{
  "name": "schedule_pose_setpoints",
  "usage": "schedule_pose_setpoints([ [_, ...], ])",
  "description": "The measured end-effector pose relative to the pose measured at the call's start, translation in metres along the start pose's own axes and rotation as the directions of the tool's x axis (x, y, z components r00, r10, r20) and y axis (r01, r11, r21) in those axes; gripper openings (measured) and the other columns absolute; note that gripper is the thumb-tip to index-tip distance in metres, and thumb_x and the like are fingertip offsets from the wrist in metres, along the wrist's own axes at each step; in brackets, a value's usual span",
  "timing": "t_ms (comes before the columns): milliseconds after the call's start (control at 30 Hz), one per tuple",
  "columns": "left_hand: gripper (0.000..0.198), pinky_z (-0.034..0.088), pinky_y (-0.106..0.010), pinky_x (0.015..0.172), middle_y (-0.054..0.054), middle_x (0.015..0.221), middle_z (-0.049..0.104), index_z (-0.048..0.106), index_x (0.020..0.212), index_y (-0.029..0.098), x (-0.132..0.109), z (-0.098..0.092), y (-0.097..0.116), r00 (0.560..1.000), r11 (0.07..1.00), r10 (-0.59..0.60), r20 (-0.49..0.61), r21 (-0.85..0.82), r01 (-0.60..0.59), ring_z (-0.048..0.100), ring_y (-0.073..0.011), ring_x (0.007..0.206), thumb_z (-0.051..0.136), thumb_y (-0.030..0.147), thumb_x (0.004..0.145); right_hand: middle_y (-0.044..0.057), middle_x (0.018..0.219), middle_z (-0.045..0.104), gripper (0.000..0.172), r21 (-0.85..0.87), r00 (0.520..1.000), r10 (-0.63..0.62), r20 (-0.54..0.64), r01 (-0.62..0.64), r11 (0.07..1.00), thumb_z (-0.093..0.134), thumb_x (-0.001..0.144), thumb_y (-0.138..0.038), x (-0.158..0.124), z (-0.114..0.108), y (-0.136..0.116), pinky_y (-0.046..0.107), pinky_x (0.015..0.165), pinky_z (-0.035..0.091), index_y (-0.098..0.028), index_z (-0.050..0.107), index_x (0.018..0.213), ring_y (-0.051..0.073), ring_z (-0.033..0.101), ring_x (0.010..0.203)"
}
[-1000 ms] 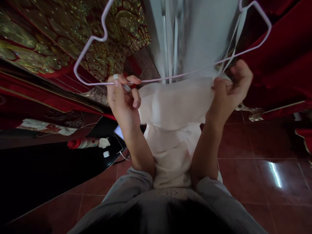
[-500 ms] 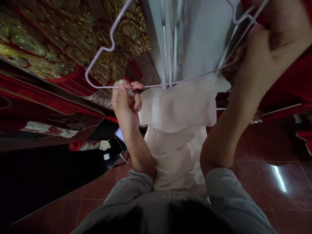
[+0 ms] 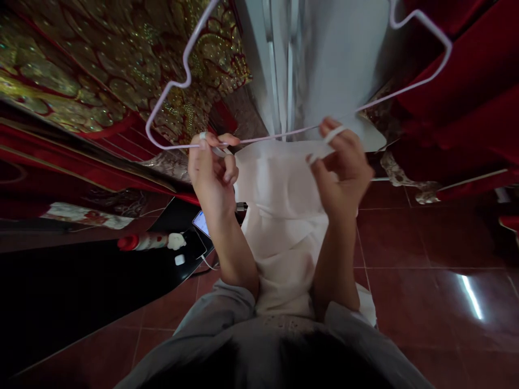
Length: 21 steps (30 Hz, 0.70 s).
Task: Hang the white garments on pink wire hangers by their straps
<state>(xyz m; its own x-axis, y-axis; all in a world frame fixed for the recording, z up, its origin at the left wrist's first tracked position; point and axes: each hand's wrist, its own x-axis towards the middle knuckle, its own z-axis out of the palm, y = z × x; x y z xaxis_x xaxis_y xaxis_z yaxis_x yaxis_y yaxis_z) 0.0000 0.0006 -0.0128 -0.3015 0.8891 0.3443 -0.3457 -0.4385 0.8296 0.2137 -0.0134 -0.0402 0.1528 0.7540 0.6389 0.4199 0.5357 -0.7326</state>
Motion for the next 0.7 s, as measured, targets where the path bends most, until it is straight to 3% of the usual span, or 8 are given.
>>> schedule_pose_setpoints([
  [133,0.034,0.013,-0.026,0.041,-0.005,0.096,0.071,0.056,0.090,0.021,-0.007,0.009,0.003,1.000,1.000,0.010,-0.022,-0.029,-0.010,0.021,-0.0066,0.044,0.062,0.052,0.104,0.008,0.139,0.064,0.039,-0.093,0.993,-0.111,0.030,0.113,0.989,0.062,0.095,-0.050,0.010,0.030,-0.015,0.031,0.062,0.056,-0.035,0.067,0.131,0.018,0.068,0.091],
  [233,0.033,0.016,-0.027,0.041,-0.006,0.099,0.072,0.058,0.090,0.021,-0.010,0.013,0.004,1.000,0.999,-0.007,-0.001,-0.037,0.007,0.022,-0.0068,0.044,0.064,0.051,0.103,0.008,0.141,0.061,0.044,-0.114,0.997,-0.069,0.036,0.072,0.991,0.063,0.096,-0.045,0.019,0.024,-0.017,0.030,0.062,0.055,-0.038,0.062,0.139,0.016,0.064,0.087],
  [333,0.026,0.017,-0.027,0.041,-0.007,0.102,0.075,0.063,0.093,0.021,-0.008,0.010,0.002,1.000,1.000,0.002,-0.004,-0.029,-0.002,0.025,-0.0075,0.044,0.062,0.045,0.104,0.007,0.135,0.061,0.036,-0.138,0.996,-0.040,0.074,0.050,0.989,0.061,0.097,-0.047,0.024,0.019,-0.017,0.029,0.063,0.054,-0.036,0.065,0.131,0.014,0.061,0.083],
  [433,0.015,0.016,-0.027,0.042,-0.006,0.110,0.078,0.074,0.106,0.024,-0.001,-0.005,-0.001,0.988,0.997,0.082,-0.132,0.008,-0.082,0.033,-0.0094,0.050,0.061,0.029,0.102,0.006,0.121,0.063,0.028,-0.142,0.995,-0.030,0.100,0.044,0.989,0.060,0.098,-0.049,0.025,0.021,-0.018,0.029,0.061,0.052,-0.031,0.070,0.117,0.011,0.055,0.073],
  [533,0.028,0.021,-0.025,0.045,-0.002,0.113,0.077,0.079,0.109,0.025,0.010,-0.028,-0.001,0.870,0.950,0.308,-0.386,0.178,-0.258,0.035,-0.0095,0.056,0.058,0.010,0.098,0.006,0.118,0.063,0.028,-0.129,0.994,-0.002,0.112,0.017,0.992,0.060,0.098,-0.049,0.022,0.023,-0.022,0.030,0.060,0.052,-0.031,0.070,0.115,0.011,0.053,0.070],
  [600,0.026,0.035,-0.023,0.052,0.001,0.109,0.077,0.080,0.106,0.025,0.018,-0.044,0.003,0.763,0.879,0.472,-0.442,0.300,-0.370,0.047,-0.0102,0.064,0.061,0.008,0.098,0.006,0.119,0.062,0.028,-0.125,0.994,0.012,0.113,0.002,0.992,0.059,0.097,-0.050,0.019,0.022,-0.024,0.032,0.061,0.052,-0.031,0.069,0.116,0.012,0.053,0.071],
  [667,0.017,0.051,-0.026,0.069,0.002,0.110,0.077,0.081,0.106,0.027,0.026,-0.055,0.013,0.748,0.828,0.557,-0.360,0.309,-0.468,0.060,-0.0133,0.080,0.072,0.015,0.098,0.006,0.118,0.062,0.028,-0.121,0.995,0.018,0.098,-0.006,0.993,0.061,0.096,-0.051,0.017,0.021,-0.025,0.032,0.060,0.051,-0.030,0.069,0.114,0.012,0.053,0.071],
  [700,0.015,0.055,-0.028,0.080,0.001,0.112,0.077,0.081,0.109,0.027,0.030,-0.058,0.019,0.787,0.828,0.553,-0.273,0.283,-0.484,0.065,-0.0153,0.091,0.078,0.019,0.096,0.006,0.117,0.063,0.028,-0.118,0.996,0.018,0.087,-0.008,0.993,0.062,0.095,-0.051,0.017,0.020,-0.025,0.031,0.059,0.050,-0.030,0.070,0.112,0.011,0.051,0.069],
])
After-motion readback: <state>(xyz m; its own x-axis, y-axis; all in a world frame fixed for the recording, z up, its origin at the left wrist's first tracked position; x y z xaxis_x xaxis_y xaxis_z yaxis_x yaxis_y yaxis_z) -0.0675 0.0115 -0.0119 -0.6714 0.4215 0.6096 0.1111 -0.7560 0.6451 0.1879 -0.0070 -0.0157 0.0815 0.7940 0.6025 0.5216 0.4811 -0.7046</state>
